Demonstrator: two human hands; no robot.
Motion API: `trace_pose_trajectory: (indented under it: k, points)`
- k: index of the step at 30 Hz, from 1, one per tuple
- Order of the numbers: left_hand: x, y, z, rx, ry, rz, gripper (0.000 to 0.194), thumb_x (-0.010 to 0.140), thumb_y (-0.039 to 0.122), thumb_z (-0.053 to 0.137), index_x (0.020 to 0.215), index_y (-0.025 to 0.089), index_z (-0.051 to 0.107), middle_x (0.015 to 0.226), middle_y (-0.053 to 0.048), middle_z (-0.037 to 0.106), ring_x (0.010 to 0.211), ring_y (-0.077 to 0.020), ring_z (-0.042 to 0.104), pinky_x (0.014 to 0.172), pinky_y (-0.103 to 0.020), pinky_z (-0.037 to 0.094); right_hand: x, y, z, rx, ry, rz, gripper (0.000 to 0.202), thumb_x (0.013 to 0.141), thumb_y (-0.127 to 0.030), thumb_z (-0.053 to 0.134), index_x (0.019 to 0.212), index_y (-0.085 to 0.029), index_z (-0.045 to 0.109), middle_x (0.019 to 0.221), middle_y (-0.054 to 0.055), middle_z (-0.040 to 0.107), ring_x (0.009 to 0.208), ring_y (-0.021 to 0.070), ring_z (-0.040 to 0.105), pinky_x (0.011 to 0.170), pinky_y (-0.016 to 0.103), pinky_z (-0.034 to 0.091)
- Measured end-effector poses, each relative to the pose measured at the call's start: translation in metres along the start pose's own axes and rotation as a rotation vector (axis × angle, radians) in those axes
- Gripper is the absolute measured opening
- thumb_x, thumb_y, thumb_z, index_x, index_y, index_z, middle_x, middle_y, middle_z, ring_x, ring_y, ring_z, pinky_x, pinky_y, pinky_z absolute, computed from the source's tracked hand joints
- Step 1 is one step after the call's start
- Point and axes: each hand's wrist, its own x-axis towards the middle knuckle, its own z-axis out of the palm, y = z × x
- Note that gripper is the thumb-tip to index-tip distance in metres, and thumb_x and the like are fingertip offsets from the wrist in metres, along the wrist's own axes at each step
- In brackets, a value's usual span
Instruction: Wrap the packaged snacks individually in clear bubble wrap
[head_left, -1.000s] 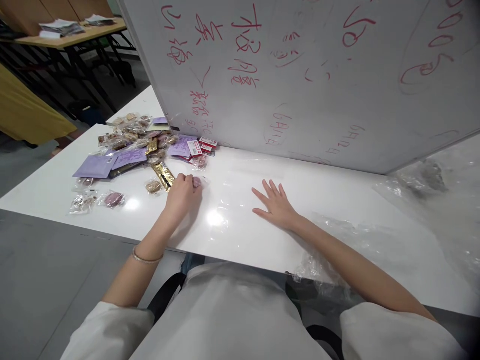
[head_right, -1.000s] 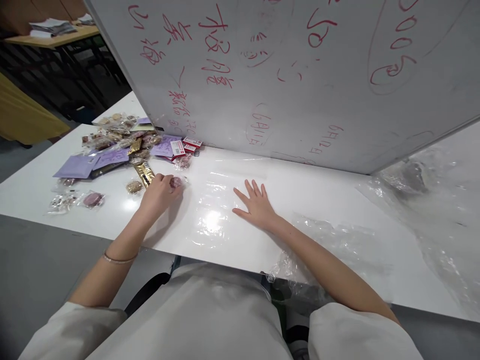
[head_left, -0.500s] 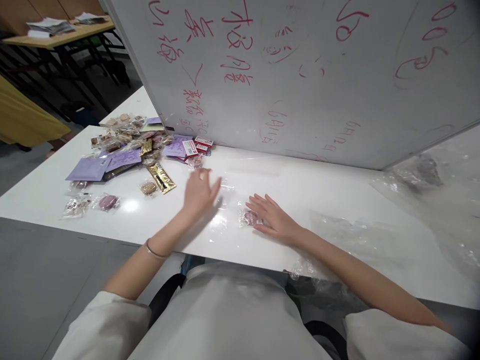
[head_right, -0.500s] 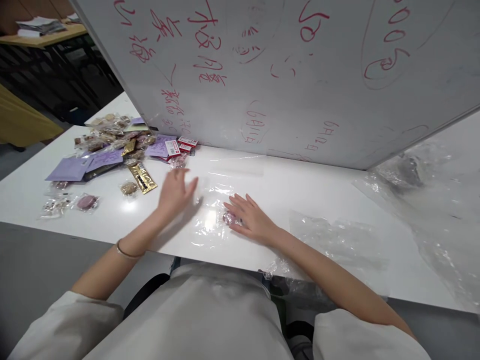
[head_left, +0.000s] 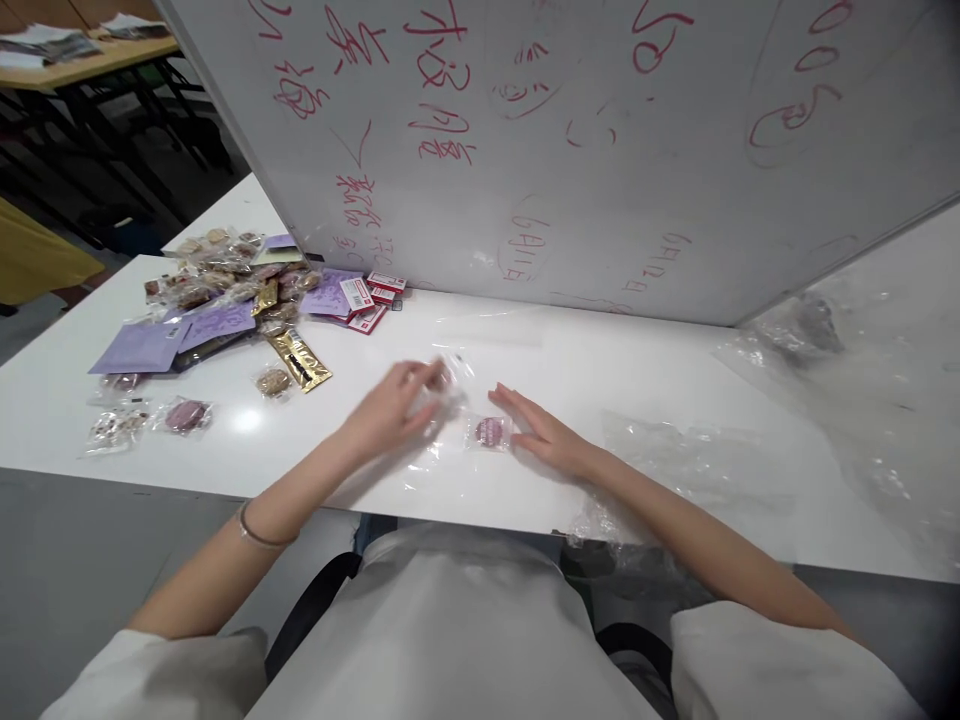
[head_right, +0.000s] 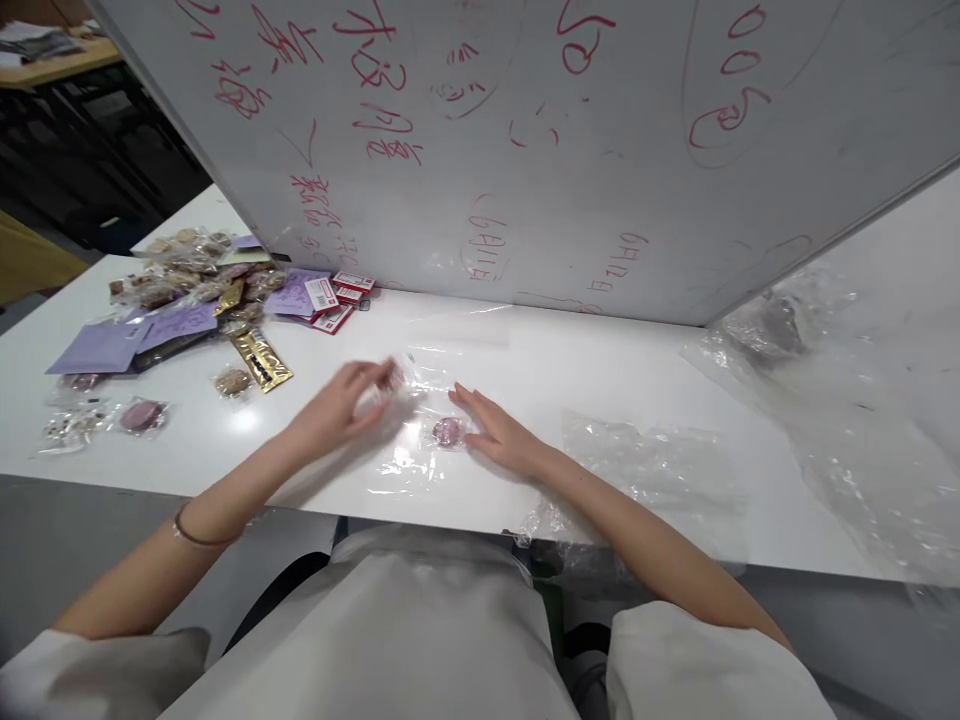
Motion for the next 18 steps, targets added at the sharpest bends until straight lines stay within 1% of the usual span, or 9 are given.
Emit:
trace_pose_trajectory:
  k: [2,3,5,6,8,11,13,15,18]
  points:
    - [-0.014,0.020,0.014,-0.143,-0.185,0.276,0.056,0.097,0.038,0.050,0.150,0.024,0.038,0.127,-0.017,0.057,0.110,-0.0269,0.059,0.092,-0.040,0.051,-0.002,0.002,-0.004,0.127,0.079,0.037,0.067,0.101,-0.047,0.033,0.158,-0.038,0.000,0.162,0.004,0.028,0.149,0.0246,0.026,0.118,0.056,0.029]
    - [-0.018,0.027,0.022,-0.181,-0.254,0.376,0.054,0.098,0.037,0.050,0.149,0.024,0.039,0.127,-0.017,0.058,0.111,-0.0273,0.059,0.092,-0.040,0.051,-0.004,0.001,-0.006,0.150,0.130,0.050,0.065,0.102,-0.045,0.032,0.158,-0.037,0.000,0.162,0.005,0.028,0.149,0.0248,0.028,0.116,0.056,0.031]
    - [-0.022,0.036,0.037,-0.202,-0.308,0.467,0.048,0.100,0.035,0.048,0.146,0.024,0.044,0.130,-0.018,0.059,0.117,-0.0293,0.058,0.096,-0.044,0.050,-0.014,-0.006,-0.010,0.091,0.202,0.033,0.064,0.102,-0.043,0.033,0.159,-0.037,0.005,0.163,0.005,0.026,0.149,0.0257,0.027,0.116,0.056,0.031]
    - [-0.023,0.038,0.042,-0.194,-0.297,0.469,0.045,0.100,0.034,0.048,0.144,0.024,0.048,0.133,-0.018,0.058,0.121,-0.0308,0.057,0.098,-0.047,0.049,-0.022,-0.010,-0.011,0.021,0.207,-0.011,0.064,0.101,-0.043,0.035,0.159,-0.037,0.007,0.163,0.005,0.025,0.149,0.0261,0.026,0.117,0.055,0.030]
    - [-0.025,0.039,0.046,-0.175,-0.247,0.444,0.042,0.099,0.036,0.051,0.139,0.025,0.053,0.141,-0.018,0.054,0.130,-0.0336,0.051,0.105,-0.053,0.044,-0.039,-0.020,-0.011,-0.145,0.133,-0.156,0.070,0.098,-0.043,0.044,0.159,-0.034,0.011,0.163,0.005,0.025,0.150,0.0265,0.025,0.119,0.052,0.028]
    - [-0.033,0.035,0.035,-0.202,-0.254,0.442,0.049,0.097,0.037,0.053,0.145,0.026,0.047,0.149,-0.016,0.048,0.138,-0.0329,0.044,0.113,-0.053,0.036,-0.064,-0.027,-0.003,-0.320,-0.044,-0.333,0.086,0.092,-0.051,0.055,0.160,-0.028,0.009,0.160,0.008,0.032,0.147,0.0281,0.032,0.118,0.050,0.033]
    - [-0.043,0.028,0.024,-0.253,-0.343,0.455,0.058,0.095,0.034,0.053,0.151,0.028,0.039,0.152,-0.012,0.045,0.140,-0.0316,0.042,0.115,-0.050,0.035,-0.076,-0.024,0.003,-0.378,-0.114,-0.332,0.096,0.087,-0.059,0.061,0.161,-0.024,0.009,0.157,0.010,0.037,0.144,0.0297,0.037,0.117,0.051,0.035]
    - [-0.053,0.019,0.014,-0.293,-0.432,0.439,0.066,0.091,0.032,0.055,0.153,0.030,0.035,0.155,-0.009,0.042,0.142,-0.0321,0.040,0.118,-0.051,0.031,-0.083,-0.018,0.006,-0.407,-0.156,-0.280,0.097,0.086,-0.061,0.061,0.160,-0.023,0.012,0.157,0.011,0.038,0.143,0.0309,0.039,0.117,0.053,0.034]
    - [-0.064,0.004,0.004,-0.323,-0.508,0.398,0.068,0.087,0.031,0.057,0.152,0.032,0.037,0.158,-0.005,0.037,0.146,-0.0321,0.034,0.122,-0.053,0.022,-0.086,-0.012,0.004,-0.406,-0.194,-0.225,0.083,0.091,-0.050,0.056,0.160,-0.024,0.017,0.159,0.007,0.034,0.146,0.0293,0.034,0.119,0.054,0.032]
